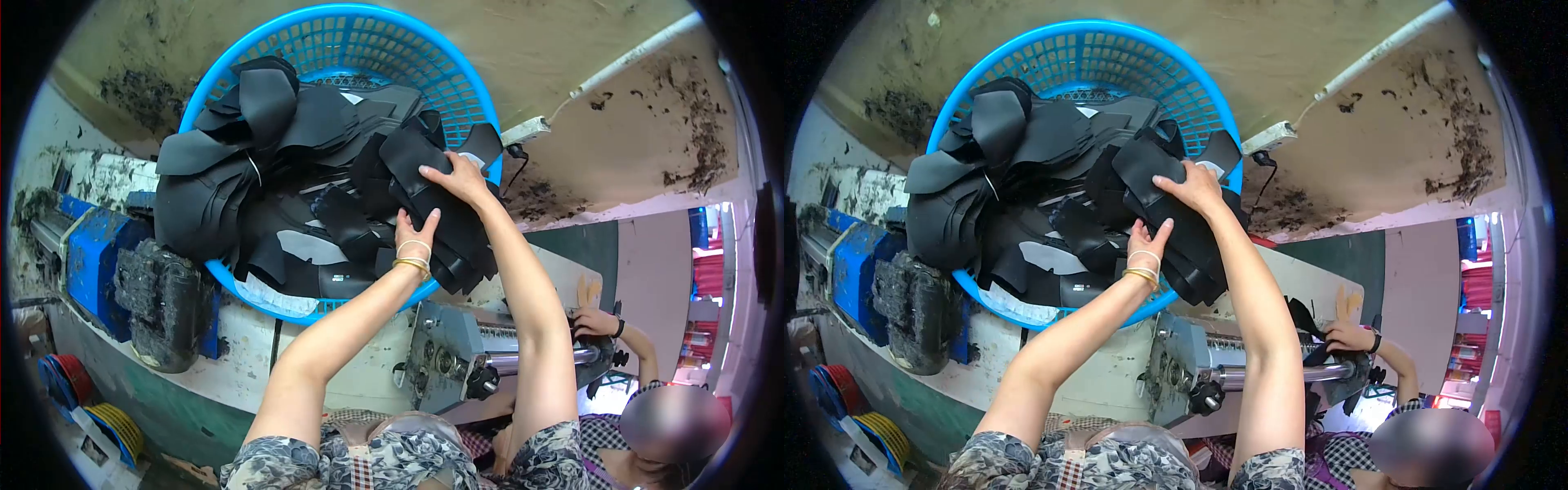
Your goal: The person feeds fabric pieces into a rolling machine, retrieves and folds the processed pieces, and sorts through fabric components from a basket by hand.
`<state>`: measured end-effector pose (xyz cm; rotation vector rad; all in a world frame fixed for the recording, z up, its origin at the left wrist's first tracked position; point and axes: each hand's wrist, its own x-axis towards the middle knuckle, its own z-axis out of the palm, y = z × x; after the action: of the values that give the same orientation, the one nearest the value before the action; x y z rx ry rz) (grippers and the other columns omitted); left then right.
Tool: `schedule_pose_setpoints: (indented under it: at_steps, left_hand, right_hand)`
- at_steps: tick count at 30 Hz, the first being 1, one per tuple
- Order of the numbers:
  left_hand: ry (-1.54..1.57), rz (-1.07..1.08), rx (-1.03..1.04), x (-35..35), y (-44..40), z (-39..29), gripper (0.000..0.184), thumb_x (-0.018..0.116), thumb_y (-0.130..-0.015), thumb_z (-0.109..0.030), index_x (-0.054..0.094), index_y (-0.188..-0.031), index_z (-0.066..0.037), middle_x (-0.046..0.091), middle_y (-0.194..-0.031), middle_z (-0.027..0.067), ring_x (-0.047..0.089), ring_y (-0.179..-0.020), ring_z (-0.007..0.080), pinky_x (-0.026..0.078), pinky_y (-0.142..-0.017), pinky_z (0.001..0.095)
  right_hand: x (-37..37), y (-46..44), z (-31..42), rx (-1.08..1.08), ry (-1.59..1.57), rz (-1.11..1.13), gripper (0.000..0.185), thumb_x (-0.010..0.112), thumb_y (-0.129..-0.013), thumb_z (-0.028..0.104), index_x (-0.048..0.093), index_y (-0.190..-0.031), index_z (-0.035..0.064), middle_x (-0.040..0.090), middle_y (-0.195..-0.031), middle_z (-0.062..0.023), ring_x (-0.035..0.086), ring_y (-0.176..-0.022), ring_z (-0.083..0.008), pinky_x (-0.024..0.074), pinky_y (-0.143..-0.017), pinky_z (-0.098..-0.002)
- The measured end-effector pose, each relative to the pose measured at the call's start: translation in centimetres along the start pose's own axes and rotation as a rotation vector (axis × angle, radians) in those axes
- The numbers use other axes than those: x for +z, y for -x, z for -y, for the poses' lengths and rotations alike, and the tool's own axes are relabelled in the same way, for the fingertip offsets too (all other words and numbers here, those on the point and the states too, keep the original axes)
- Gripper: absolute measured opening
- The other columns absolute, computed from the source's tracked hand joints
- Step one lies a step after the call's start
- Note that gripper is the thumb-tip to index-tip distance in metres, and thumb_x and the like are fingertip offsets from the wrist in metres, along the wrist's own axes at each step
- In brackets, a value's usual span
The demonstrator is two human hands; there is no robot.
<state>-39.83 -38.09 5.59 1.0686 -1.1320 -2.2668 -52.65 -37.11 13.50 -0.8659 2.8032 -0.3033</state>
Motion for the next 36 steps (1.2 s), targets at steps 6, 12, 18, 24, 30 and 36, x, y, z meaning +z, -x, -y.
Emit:
schedule_pose_setpoints:
  at_steps: [6, 12, 18, 24, 30, 36]
  left_hand:
    - [-0.268, -0.137, 0.095, 2.4, 1.9, -0.9, 0.083, 0.068, -0.065, -0.039, 0.031, -0.122, 0.008, 0.041, -0.12, 0.0263, 0.042, -0.111, 0.0345, 0.033, -0.093, 0.0346]
    - [-0.325, -0.163, 0.442, 3.2, 3.4, 0.6, 0.067, 0.064, -0.071, -0.025, 0.031, -0.119, 0.009, 0.032, -0.125, 0.0251, 0.036, -0.114, 0.0365, 0.03, -0.095, 0.0351]
    - [-0.238, -0.104, 0.534, 3.0, 2.2, -0.3, 0.066, 0.06, -0.075, -0.019, 0.024, -0.124, 0.006, 0.024, -0.129, 0.0266, 0.028, -0.12, 0.0377, 0.026, -0.099, 0.0369]
    - [-0.116, -0.06, 0.443, -3.1, 3.8, 0.2, 0.068, 0.06, -0.077, -0.015, 0.02, -0.13, 0.001, 0.031, -0.13, 0.0184, 0.037, -0.116, 0.0257, 0.033, -0.093, 0.0322]
    - [-0.866, -0.408, 0.86, -14.4, -1.1, -4.1, 0.052, 0.06, -0.071, -0.007, 0.038, -0.119, -0.002, 0.041, -0.111, 0.0145, 0.044, -0.09, 0.0249, 0.038, -0.076, 0.032]
    - [-1.245, -0.317, 0.724, -15.6, -2.1, -5.5, 0.031, 0.067, -0.066, -0.011, 0.054, -0.093, -0.004, 0.05, -0.092, 0.0099, 0.046, -0.089, 0.0289, 0.038, -0.075, 0.0383]
  right_hand:
    - [0.5, 1.0, -1.2, -0.253, -0.052, -0.082, 0.07, 0.07, -0.059, 0.045, 0.05, -0.109, 0.0005, 0.052, -0.107, -0.0188, 0.047, -0.102, -0.0302, 0.0383, -0.086, -0.0373]
    - [-1.1, 2.0, -1.4, -0.184, -0.591, 0.118, 0.037, 0.072, -0.063, 0.017, 0.054, -0.092, 0.0015, 0.057, -0.087, -0.006, 0.052, -0.081, -0.0136, 0.0411, -0.072, -0.0255]
    - [-1.2, 1.1, -1.0, -0.16, -0.848, 0.082, 0.03, 0.07, -0.065, 0.01, 0.055, -0.089, 0.0027, 0.058, -0.083, -0.0047, 0.053, -0.079, -0.0129, 0.0422, -0.07, -0.0256]
    - [1.4, 2.6, 2.1, -0.505, 0.031, -0.659, 0.032, 0.063, -0.066, 0.005, 0.051, -0.097, 0.0033, 0.054, -0.092, -0.0146, 0.051, -0.09, -0.031, 0.0403, -0.078, -0.037]
    - [9.8, 7.7, 5.7, -0.284, -0.154, 0.083, 0.033, 0.065, -0.066, 0.018, 0.054, -0.095, 0.0058, 0.061, -0.083, -0.0106, 0.059, -0.076, -0.026, 0.0467, -0.07, -0.0379]
    - [10.4, 6.3, 7.3, -0.145, -0.189, 0.225, 0.018, 0.066, -0.064, 0.021, 0.059, -0.073, 0.0074, 0.06, -0.069, -0.0091, 0.059, -0.07, -0.0261, 0.0455, -0.062, -0.0369]
